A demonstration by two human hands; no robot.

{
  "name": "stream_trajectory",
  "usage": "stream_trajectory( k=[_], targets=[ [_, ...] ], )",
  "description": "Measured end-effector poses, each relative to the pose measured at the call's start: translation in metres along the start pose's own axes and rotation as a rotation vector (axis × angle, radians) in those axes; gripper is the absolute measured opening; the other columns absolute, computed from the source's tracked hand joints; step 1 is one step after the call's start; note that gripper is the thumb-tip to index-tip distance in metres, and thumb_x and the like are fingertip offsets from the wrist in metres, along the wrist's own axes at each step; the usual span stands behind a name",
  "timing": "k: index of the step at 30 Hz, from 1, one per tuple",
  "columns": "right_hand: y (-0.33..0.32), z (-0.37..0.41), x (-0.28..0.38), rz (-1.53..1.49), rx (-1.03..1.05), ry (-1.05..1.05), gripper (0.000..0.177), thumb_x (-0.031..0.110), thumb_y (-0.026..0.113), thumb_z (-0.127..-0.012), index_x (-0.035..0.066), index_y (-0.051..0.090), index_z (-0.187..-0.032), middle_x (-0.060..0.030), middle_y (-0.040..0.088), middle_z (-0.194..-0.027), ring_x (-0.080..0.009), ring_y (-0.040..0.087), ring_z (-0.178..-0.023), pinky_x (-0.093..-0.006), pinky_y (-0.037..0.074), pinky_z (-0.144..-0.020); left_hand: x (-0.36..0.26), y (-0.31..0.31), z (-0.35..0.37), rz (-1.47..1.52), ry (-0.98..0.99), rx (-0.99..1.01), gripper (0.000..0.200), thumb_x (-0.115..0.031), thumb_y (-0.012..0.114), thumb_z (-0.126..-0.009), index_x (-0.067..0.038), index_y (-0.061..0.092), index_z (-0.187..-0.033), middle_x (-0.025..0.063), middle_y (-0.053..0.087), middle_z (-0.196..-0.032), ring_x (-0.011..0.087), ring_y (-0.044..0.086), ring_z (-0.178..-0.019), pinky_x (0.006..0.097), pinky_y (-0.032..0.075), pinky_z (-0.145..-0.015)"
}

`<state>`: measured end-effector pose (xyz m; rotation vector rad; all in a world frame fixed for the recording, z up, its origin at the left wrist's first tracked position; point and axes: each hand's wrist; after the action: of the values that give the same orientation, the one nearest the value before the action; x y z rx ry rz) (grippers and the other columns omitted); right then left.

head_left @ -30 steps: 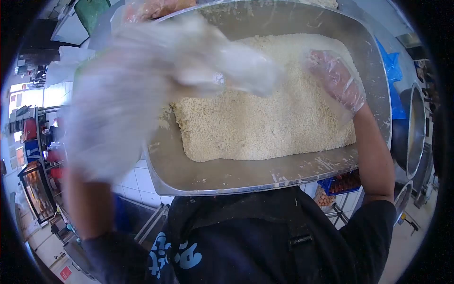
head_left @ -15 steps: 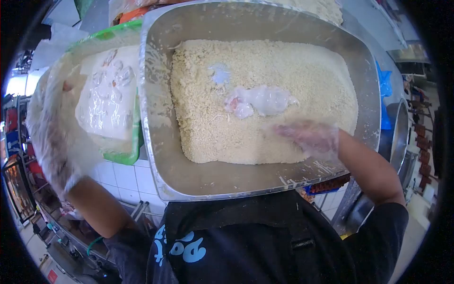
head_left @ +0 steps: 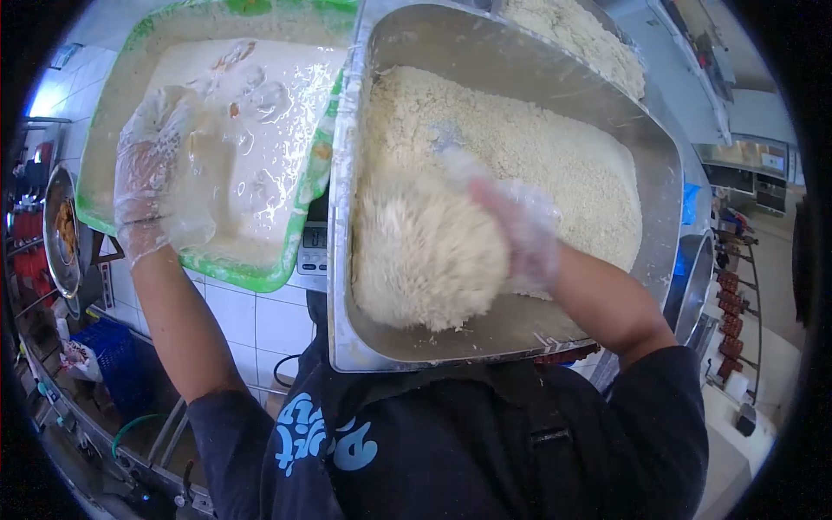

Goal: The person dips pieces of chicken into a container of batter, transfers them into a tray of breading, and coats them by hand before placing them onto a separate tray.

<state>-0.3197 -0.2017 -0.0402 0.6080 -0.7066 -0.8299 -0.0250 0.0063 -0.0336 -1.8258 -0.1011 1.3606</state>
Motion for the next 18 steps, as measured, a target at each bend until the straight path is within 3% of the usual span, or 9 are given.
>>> stream_trajectory(
  k=[2, 4, 7, 10, 11, 13, 14, 16, 18],
  targets=[
    [-0.006, 0.03, 0.021, -0.101, -0.128, -0.096, 0.063, 0.047, 0.051, -0.081, 0.001, 0.038, -0.123, -0.019, 0.049, -0.115, -0.0278, 0.051, -0.104, -0.0387, 0.043, -0.088, 0.006, 0.0, -0.001, -0.011, -0.003, 0.023, 0.026, -0.015, 0.057, -0.079, 0.001, 0.057, -0.1, 0.0119, 0.061, -0.093, 0.0161, 0.056, -0.085, 0.027, 0.042, -0.076],
    [-0.003, 0.063, 0.046, 0.559, -0.484, -0.302, 0.054, 0.042, 0.05, -0.083, 0.001, 0.044, -0.118, -0.0158, 0.053, -0.11, -0.0235, 0.054, -0.098, -0.0348, 0.045, -0.083, 0.016, -0.002, -0.005, -0.083, 0.041, 0.058, 0.027, -0.014, 0.057, -0.078, 0.0, 0.056, -0.101, 0.0125, 0.061, -0.096, 0.0183, 0.057, -0.087, 0.0281, 0.042, -0.077],
    [0.001, 0.062, 0.047, 0.961, -0.635, -0.354, 0.046, 0.036, 0.05, -0.084, 0.002, 0.047, -0.114, -0.0133, 0.055, -0.106, -0.0213, 0.055, -0.093, -0.0316, 0.046, -0.081, 0.02, -0.004, -0.009, -0.108, 0.074, 0.11, 0.03, -0.013, 0.058, -0.076, -0.001, 0.056, -0.103, 0.0128, 0.06, -0.099, 0.0229, 0.057, -0.089, 0.0305, 0.042, -0.078],
    [0.003, 0.059, 0.045, 1.363, -0.771, -0.406, 0.037, 0.03, 0.051, -0.084, 0.004, 0.049, -0.111, -0.0109, 0.057, -0.102, -0.0191, 0.056, -0.088, -0.0283, 0.046, -0.079, 0.027, -0.002, -0.009, -0.167, 0.144, 0.082, 0.027, -0.017, 0.058, -0.08, -0.001, 0.057, -0.101, 0.0056, 0.06, -0.094, 0.0122, 0.053, -0.084, 0.0257, 0.041, -0.076],
    [-0.016, 0.042, 0.027, 1.15, -0.438, -0.568, 0.036, 0.027, 0.05, -0.085, 0.004, 0.049, -0.111, -0.0096, 0.057, -0.103, -0.0183, 0.056, -0.088, -0.0269, 0.046, -0.079, 0.04, -0.004, -0.011, -0.36, 0.311, 0.071, 0.027, -0.017, 0.058, -0.079, -0.001, 0.057, -0.101, 0.0056, 0.06, -0.094, 0.0123, 0.053, -0.083, 0.0258, 0.041, -0.076],
    [-0.002, 0.0, -0.007, 0.073, -0.031, -0.367, 0.035, 0.025, 0.048, -0.086, 0.004, 0.048, -0.114, -0.0097, 0.053, -0.109, -0.0191, 0.054, -0.094, -0.0279, 0.045, -0.082, 0.062, -0.007, -0.016, -0.61, 0.545, 0.067, 0.026, -0.017, 0.059, -0.079, -0.001, 0.057, -0.1, 0.0056, 0.06, -0.093, 0.0126, 0.053, -0.083, 0.0261, 0.041, -0.075],
    [-0.01, -0.024, -0.026, 0.562, 0.02, -0.598, 0.04, 0.028, 0.048, -0.086, 0.004, 0.045, -0.117, -0.011, 0.051, -0.112, -0.0208, 0.051, -0.099, -0.0311, 0.044, -0.084, 0.065, -0.008, -0.015, -0.664, 0.613, 0.073, 0.026, -0.017, 0.059, -0.079, -0.001, 0.057, -0.099, 0.0056, 0.06, -0.092, 0.0128, 0.053, -0.083, 0.0262, 0.041, -0.075],
    [-0.003, -0.044, -0.04, 1.073, 0.045, -0.615, 0.048, 0.036, 0.049, -0.085, 0.004, 0.042, -0.121, -0.0128, 0.045, -0.119, -0.024, 0.047, -0.106, -0.0363, 0.041, -0.089, 0.055, -0.005, -0.012, -0.512, 0.511, 0.107, 0.026, -0.017, 0.059, -0.078, -0.001, 0.058, -0.099, 0.0059, 0.06, -0.091, 0.0131, 0.053, -0.082, 0.0261, 0.041, -0.075],
    [0.01, -0.041, -0.039, 1.055, 0.0, -0.277, 0.055, 0.041, 0.05, -0.083, 0.005, 0.039, -0.123, -0.0138, 0.041, -0.124, -0.0265, 0.043, -0.111, -0.0394, 0.037, -0.093, 0.049, -0.006, -0.01, -0.384, 0.345, 0.107, 0.025, -0.017, 0.059, -0.078, -0.001, 0.058, -0.098, 0.0059, 0.06, -0.09, 0.0132, 0.053, -0.082, 0.0258, 0.041, -0.075]
  ],
)
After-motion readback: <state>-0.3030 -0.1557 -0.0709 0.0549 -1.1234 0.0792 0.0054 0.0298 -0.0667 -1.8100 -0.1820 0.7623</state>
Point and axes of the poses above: each hand's wrist, its own z-axis away from the middle knuckle, its own y-axis out of the palm, x = y × z
